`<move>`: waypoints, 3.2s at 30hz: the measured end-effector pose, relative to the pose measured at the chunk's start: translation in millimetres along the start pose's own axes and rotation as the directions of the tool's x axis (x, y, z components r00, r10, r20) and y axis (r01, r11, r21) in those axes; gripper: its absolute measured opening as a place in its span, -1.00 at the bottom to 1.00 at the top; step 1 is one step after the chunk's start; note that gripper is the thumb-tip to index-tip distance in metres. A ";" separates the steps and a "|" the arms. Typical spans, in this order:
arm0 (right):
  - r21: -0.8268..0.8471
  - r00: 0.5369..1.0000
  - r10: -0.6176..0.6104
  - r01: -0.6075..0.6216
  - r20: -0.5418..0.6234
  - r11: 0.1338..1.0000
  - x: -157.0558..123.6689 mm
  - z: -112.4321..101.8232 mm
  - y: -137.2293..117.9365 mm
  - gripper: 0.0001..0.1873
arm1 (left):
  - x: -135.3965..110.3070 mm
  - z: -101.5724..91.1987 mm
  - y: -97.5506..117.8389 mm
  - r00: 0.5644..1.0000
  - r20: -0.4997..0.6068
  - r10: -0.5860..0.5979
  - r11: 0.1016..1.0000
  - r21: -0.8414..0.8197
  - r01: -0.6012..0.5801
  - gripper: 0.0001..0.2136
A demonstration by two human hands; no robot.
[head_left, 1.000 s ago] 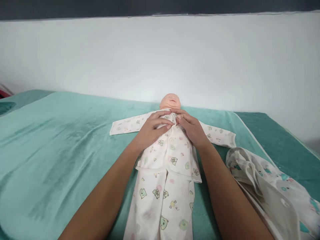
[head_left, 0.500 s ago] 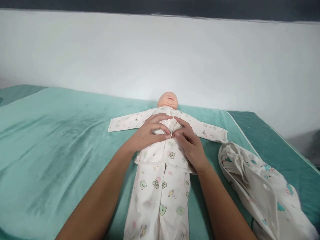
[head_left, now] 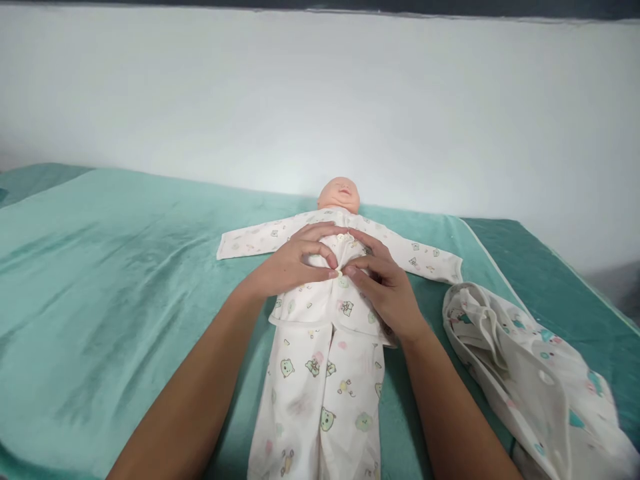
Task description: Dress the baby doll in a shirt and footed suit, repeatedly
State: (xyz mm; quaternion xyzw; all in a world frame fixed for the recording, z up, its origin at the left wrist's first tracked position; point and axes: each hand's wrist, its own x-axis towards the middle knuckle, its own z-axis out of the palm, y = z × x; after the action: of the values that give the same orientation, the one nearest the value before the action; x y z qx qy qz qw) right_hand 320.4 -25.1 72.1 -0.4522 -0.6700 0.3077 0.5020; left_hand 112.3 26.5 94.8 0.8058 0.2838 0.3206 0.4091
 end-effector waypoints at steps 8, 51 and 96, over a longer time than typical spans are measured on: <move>-0.022 0.998 -0.052 0.053 0.041 0.998 -0.1 -1.9 2.2 -0.95 | 1.3 -1.8 -2.5 1.000 0.016 0.009 1.000 -0.012 -0.009 -0.89; -0.011 0.999 -0.027 0.028 0.032 1.000 -1.3 1.5 1.6 -0.97 | -1.4 -3.0 -1.9 1.000 0.011 0.002 1.000 0.007 -0.002 -0.90; 0.000 1.000 -0.015 0.015 -0.026 1.000 0.0 8.4 1.5 -0.95 | -0.7 1.4 -5.7 0.999 -0.046 0.002 1.000 -0.008 -0.003 -0.89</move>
State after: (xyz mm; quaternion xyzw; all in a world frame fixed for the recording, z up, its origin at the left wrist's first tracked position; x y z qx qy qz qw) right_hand 312.8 -24.2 68.2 -0.4508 -0.6668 0.2981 0.5131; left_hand 111.8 28.2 89.1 0.7969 0.2908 0.3408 0.4052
